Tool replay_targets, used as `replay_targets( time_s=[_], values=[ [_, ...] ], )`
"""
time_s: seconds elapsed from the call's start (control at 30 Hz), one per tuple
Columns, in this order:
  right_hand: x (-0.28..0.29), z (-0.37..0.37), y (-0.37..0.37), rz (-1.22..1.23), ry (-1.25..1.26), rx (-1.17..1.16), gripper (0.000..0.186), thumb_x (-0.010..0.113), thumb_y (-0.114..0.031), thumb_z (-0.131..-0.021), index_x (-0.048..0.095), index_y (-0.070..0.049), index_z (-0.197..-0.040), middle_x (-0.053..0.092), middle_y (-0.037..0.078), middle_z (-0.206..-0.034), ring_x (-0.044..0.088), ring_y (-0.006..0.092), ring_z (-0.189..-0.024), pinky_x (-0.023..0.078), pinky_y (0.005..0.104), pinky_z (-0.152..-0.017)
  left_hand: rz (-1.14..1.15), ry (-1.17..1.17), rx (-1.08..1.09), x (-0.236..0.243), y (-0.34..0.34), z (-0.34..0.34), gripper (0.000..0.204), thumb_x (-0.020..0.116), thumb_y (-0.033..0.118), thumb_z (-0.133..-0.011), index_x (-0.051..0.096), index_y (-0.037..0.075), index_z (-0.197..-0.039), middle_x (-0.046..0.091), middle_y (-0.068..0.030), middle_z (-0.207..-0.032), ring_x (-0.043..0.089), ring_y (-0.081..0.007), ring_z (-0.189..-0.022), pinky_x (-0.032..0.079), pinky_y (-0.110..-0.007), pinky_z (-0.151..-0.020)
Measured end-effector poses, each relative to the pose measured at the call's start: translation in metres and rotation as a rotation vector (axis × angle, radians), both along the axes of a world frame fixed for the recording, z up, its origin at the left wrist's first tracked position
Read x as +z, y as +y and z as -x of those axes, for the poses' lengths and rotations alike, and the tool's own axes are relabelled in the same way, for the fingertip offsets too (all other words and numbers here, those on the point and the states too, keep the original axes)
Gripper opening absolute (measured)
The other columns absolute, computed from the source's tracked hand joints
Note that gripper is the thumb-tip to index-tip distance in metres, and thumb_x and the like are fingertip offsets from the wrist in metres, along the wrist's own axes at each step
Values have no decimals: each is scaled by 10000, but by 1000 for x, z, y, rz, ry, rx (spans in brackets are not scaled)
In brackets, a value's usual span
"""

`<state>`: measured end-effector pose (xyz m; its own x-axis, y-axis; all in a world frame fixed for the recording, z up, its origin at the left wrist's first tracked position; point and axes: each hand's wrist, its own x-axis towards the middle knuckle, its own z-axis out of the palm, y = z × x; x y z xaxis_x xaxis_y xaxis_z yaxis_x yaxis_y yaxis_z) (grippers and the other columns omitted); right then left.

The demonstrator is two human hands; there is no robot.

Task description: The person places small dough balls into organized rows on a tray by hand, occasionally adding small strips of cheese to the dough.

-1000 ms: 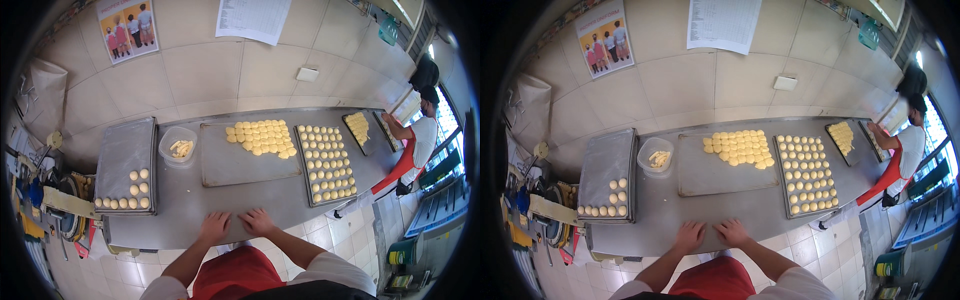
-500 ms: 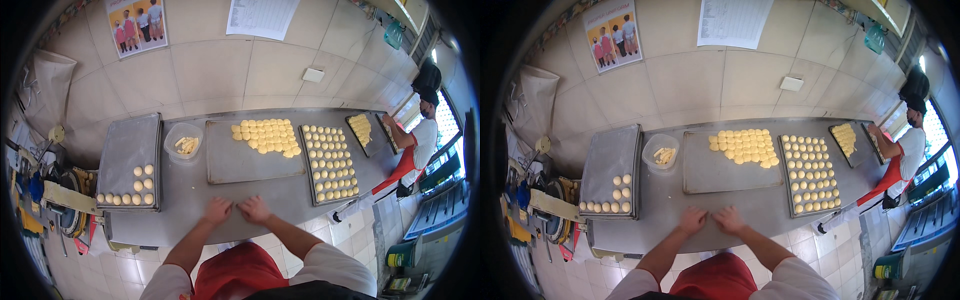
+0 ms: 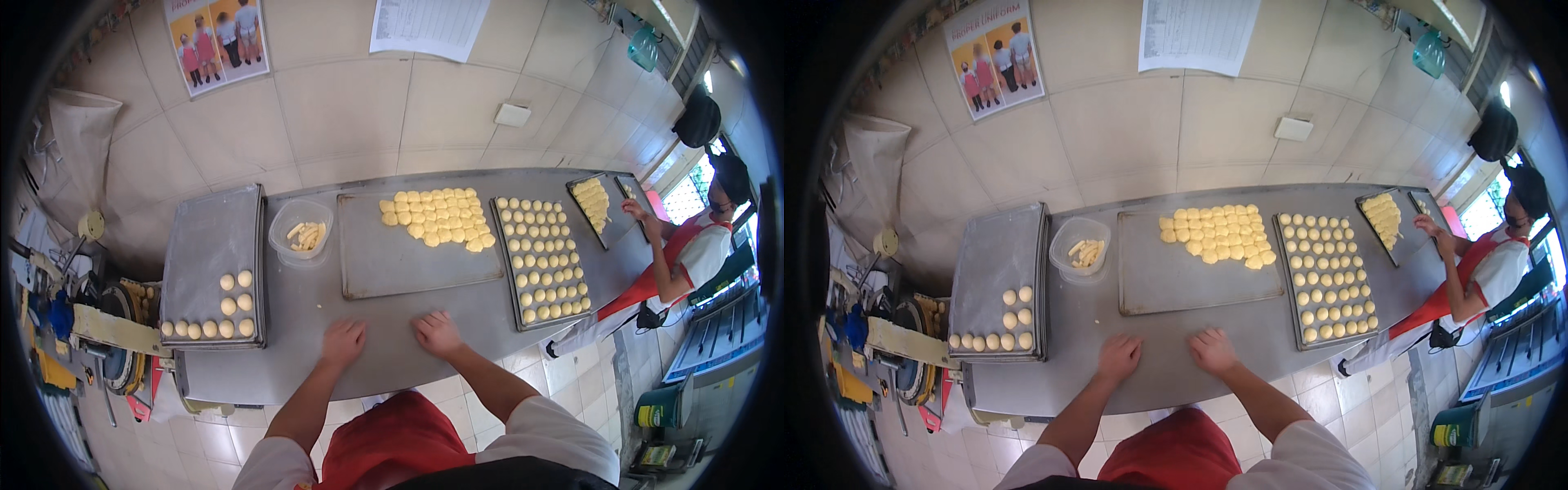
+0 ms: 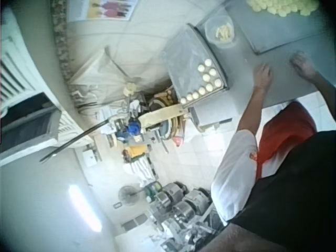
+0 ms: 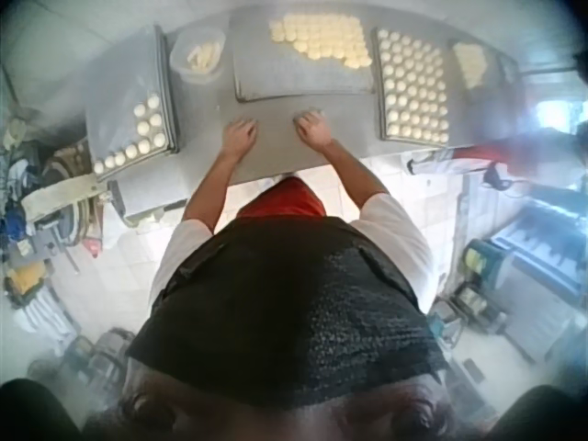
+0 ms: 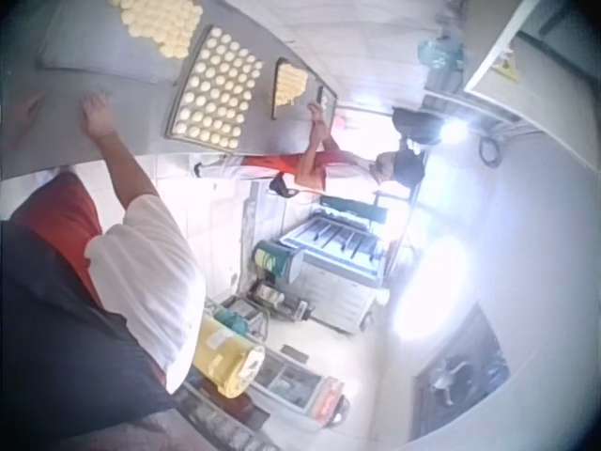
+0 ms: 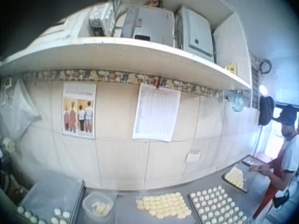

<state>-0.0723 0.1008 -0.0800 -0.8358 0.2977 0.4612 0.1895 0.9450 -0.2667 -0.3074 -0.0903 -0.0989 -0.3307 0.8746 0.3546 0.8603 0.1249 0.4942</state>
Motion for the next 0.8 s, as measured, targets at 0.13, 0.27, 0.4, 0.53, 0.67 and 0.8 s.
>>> replay_targets(
  time_s=[0.13, 0.27, 0.4, 0.53, 0.67, 0.8],
  values=[
    [-17, -43, -40, 54, 21, -15, 229, 782, -160, -838, 758, -147, -1065, 671, 55, -887, 645, 288, -884, 503, 452, -809, 28, -31, -16, -6, -34, -35, 142, 721, 183, -904, 774, 128, -1024, 749, -104, -996, 708, -340, -973, 560, -497, -892],
    [13, 8, -42, 16, -72, 163, 223, 781, -146, -844, 760, -143, -1066, 673, 64, -888, 653, 294, -887, 518, 453, -808, -23, 36, -170, 12, 16, -37, 120, 748, 166, -902, 763, 121, -1013, 728, -123, -950, 708, -363, -936, 575, -489, -865],
    [2, 10, 14, 100, -234, 98, 313, 724, -170, -893, 730, -156, -1206, 705, 94, -1042, 661, 323, -1037, 524, 495, -935, 105, -19, -33, -2, 21, -1, 232, 784, 185, -889, 766, 124, -1112, 722, -107, -941, 711, -357, -920, 590, -477, -876],
    [6, -31, -5, 196, -204, 25, 270, 768, -149, -858, 748, -136, -1127, 684, 112, -1135, 632, 366, -1095, 512, 514, -948, 73, -42, 159, 28, -40, -24, 391, 793, 273, -905, 728, 120, -1259, 700, -162, -1169, 672, -381, -1092, 564, -491, -978],
    [20, -39, -18, 311, -332, -125, 258, 760, -99, -876, 742, -93, -1133, 659, 170, -1229, 625, 405, -1136, 525, 533, -992, 79, -153, 295, 18, -70, -25, 448, 819, 301, -901, 721, 95, -1286, 671, -159, -1194, 665, -395, -1066, 573, -505, -956],
    [75, 20, -34, 711, -288, -103, 294, 781, -48, -890, 742, -61, -1181, 641, 177, -1235, 673, 339, -1125, 596, 433, -864, -175, -625, 366, 94, -81, -4, 359, 909, 176, -880, 764, 81, -1193, 727, -101, -1078, 723, -228, -805, 591, -345, -718]
  ],
)
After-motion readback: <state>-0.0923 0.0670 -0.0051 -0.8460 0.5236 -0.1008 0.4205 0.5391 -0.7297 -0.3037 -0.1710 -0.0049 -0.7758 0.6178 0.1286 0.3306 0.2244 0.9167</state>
